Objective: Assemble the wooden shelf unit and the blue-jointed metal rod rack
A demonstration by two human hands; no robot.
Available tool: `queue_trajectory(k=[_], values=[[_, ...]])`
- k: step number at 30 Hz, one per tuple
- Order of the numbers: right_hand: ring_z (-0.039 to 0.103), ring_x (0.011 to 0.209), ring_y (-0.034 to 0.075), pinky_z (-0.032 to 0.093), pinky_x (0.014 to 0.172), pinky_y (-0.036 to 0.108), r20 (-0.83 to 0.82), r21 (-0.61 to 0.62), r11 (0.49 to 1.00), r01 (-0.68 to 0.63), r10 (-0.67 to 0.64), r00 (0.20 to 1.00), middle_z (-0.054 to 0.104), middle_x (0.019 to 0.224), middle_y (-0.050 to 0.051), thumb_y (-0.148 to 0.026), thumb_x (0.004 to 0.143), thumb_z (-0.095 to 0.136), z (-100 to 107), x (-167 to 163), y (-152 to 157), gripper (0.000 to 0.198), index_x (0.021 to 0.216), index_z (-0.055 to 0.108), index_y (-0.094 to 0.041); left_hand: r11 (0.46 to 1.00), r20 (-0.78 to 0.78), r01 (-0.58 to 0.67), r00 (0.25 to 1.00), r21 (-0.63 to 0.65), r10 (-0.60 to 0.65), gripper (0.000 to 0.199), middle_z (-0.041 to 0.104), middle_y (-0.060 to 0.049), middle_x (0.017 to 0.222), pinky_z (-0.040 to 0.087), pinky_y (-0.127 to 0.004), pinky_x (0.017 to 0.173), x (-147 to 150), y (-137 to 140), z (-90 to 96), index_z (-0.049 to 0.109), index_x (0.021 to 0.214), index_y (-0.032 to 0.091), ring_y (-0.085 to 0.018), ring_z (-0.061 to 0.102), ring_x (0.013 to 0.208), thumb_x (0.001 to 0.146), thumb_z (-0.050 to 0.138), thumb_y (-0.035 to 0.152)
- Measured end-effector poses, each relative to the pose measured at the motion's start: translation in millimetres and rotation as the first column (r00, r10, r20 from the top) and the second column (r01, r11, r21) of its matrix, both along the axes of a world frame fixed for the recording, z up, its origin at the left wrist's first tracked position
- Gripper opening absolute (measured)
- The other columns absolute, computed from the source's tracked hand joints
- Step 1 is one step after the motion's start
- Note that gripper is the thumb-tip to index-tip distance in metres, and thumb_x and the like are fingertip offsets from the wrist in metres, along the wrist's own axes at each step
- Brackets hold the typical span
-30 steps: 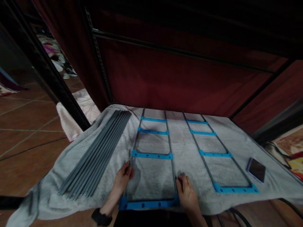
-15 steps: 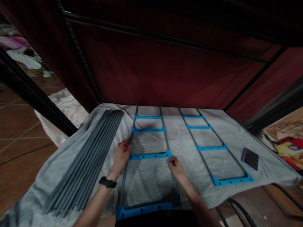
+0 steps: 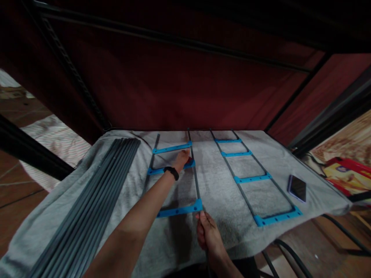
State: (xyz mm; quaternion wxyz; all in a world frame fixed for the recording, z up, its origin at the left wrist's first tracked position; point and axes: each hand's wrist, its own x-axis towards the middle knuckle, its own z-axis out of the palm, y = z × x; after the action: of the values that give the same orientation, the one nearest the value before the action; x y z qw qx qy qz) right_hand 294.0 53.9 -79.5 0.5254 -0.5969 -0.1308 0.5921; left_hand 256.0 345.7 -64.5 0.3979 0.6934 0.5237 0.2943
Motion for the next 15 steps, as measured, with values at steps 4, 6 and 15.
queue_trajectory(k=[4,6,15], values=[[0.018,0.030,0.001,0.010,0.031,0.017,-0.081,-0.027,1.000,0.003,-0.005,0.997,0.031,0.043,-0.015,-0.089,0.043,0.069,5.3,-2.6,-1.0,0.078,0.079,0.050,-0.022,0.999,-0.127,0.040,0.991,0.003,-0.040,0.044,0.070,-0.012,0.073,0.047,-0.029,0.072,16.4,-1.5,-1.3,0.066,0.075,0.013,-0.020,0.068,0.079,0.096,0.044,0.044],[0.018,0.029,0.001,0.010,0.031,0.017,-0.110,-0.030,0.999,0.014,-0.017,0.994,0.031,0.042,-0.015,-0.089,0.039,0.070,7.3,-2.0,1.0,0.079,0.077,0.049,-0.023,0.999,-0.198,0.032,0.980,0.012,-0.029,0.037,0.071,-0.015,0.080,0.046,-0.029,0.075,20.3,-3.4,0.2,0.067,0.077,0.013,-0.022,0.068,0.087,0.096,0.046,0.037],[0.018,0.030,0.001,0.010,0.031,0.017,-0.188,-0.018,1.000,0.019,-0.022,0.982,0.030,0.043,-0.016,-0.084,0.042,0.075,17.2,1.8,4.1,0.076,0.078,0.048,-0.023,0.993,-0.385,-0.046,0.919,0.106,0.084,0.042,0.069,-0.024,0.105,0.046,-0.036,0.082,29.3,-16.7,18.1,0.063,0.108,0.007,-0.029,0.066,0.103,0.102,0.031,0.034]])
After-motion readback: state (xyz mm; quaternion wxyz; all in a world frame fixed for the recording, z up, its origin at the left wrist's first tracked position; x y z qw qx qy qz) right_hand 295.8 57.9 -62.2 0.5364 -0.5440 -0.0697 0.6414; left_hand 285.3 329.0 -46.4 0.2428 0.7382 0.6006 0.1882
